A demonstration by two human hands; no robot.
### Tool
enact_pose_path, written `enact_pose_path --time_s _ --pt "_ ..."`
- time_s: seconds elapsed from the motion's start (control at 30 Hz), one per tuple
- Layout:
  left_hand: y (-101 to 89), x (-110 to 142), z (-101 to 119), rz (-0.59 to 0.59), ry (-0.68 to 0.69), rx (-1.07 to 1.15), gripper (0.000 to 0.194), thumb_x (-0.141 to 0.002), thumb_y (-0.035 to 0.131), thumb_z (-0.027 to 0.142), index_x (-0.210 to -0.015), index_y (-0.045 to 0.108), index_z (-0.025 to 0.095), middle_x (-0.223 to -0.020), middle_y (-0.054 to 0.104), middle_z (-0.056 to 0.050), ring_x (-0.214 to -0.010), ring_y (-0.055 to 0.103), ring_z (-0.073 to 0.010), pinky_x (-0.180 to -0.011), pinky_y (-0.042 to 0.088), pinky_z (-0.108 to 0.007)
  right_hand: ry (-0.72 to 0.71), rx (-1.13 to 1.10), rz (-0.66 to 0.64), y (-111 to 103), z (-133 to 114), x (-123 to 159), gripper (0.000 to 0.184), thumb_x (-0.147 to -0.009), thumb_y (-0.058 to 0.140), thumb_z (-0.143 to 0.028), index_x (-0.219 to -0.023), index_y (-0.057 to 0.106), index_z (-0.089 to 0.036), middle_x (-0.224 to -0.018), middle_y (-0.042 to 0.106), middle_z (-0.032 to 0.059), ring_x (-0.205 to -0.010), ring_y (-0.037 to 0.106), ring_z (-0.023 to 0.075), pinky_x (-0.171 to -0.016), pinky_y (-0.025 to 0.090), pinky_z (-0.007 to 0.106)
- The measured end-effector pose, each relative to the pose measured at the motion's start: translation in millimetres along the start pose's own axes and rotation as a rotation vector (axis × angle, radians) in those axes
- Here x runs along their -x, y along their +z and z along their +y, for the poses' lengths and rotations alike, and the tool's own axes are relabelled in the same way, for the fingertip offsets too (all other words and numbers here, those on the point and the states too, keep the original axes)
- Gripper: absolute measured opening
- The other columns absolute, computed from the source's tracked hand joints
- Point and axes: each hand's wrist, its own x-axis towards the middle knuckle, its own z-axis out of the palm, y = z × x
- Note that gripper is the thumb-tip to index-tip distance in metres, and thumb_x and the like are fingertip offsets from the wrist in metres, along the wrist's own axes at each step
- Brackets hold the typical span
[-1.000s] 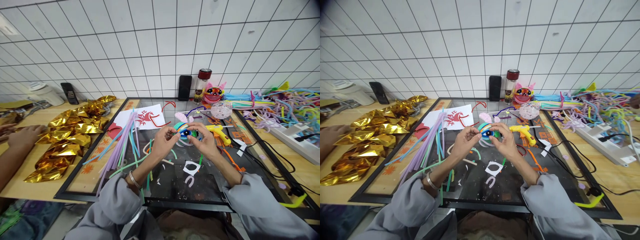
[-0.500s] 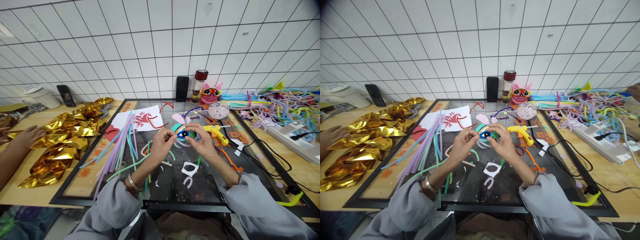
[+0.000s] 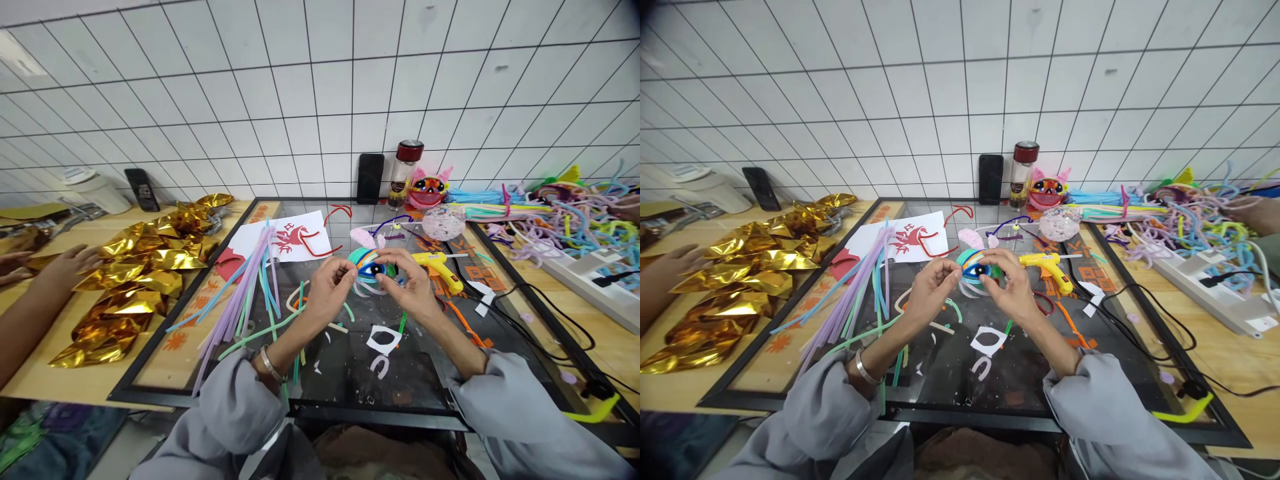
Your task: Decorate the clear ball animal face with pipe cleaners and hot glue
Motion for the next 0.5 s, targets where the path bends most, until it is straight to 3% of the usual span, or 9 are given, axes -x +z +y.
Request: enact_pose_path --time_s 0.5 --pt "4.1 2.5 -0.7 0.022 0.050 0.011 0.009 -0.080 0.067 0.025 -0.080 0.066 0.017 -0.089 0.055 -0.003 -0.069 0.054 -0.0108 -0.062 0.044 -0.024 -0.033 -0.020 -0.024 0.0 3.8 1.2 0.022 -0.082 0.070 -0.026 -0.104 0.069 -0.024 -0.111 0.069 0.0089 -0.108 0.064 0.0256 -0.097 0.049 0.046"
